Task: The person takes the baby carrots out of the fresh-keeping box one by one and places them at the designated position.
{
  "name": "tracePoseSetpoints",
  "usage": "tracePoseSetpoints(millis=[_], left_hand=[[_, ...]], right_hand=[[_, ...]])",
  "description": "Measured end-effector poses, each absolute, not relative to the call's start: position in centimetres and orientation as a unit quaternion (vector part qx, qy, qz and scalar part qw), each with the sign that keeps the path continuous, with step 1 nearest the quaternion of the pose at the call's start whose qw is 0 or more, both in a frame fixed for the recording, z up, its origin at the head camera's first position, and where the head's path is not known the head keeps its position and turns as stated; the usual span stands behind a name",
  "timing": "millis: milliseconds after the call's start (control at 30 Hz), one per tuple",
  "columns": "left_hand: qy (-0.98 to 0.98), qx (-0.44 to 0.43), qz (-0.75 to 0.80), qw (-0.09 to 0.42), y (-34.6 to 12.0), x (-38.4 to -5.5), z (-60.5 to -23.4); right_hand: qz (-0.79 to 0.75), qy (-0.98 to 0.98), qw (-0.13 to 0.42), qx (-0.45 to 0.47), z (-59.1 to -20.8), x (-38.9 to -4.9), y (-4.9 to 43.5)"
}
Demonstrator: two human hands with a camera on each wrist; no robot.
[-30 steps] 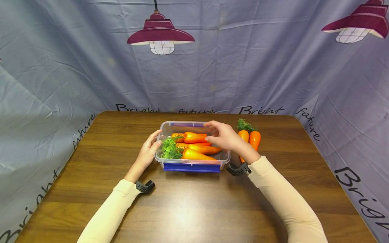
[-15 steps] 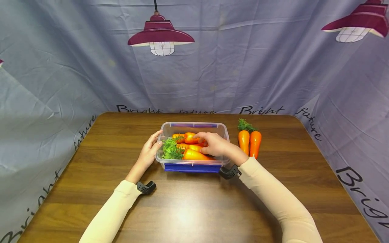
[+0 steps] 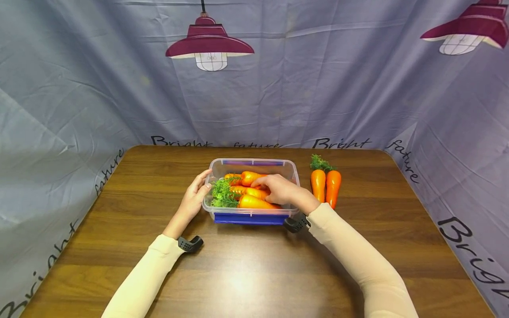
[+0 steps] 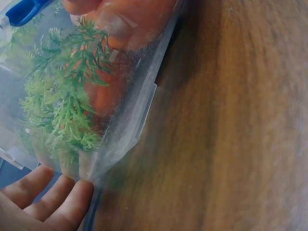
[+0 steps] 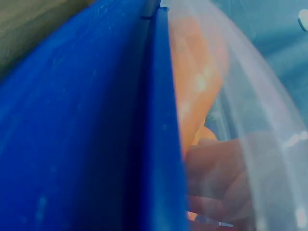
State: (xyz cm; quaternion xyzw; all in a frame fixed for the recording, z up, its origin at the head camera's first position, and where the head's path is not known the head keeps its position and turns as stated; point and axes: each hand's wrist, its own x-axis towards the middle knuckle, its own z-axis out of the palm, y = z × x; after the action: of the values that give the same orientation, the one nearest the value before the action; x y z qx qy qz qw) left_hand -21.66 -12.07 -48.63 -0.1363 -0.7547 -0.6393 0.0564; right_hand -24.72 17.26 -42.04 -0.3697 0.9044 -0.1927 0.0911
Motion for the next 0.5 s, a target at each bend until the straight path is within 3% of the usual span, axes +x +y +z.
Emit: tracePoseSetpoints(millis=[167, 500], left_hand=[[-0.752, -0.133, -0.643, 0.057, -12.04, -21.72, -48.71], [-0.757, -0.131, -0.638, 0.053, -12.05, -21.66, -48.65]], right_hand=[[-0.176, 0.901, 0.073, -0.389, -42.45, -24.98, 17.08], [-0.183, 0.902, 0.097, -0.378, -42.83, -24.91, 17.14]])
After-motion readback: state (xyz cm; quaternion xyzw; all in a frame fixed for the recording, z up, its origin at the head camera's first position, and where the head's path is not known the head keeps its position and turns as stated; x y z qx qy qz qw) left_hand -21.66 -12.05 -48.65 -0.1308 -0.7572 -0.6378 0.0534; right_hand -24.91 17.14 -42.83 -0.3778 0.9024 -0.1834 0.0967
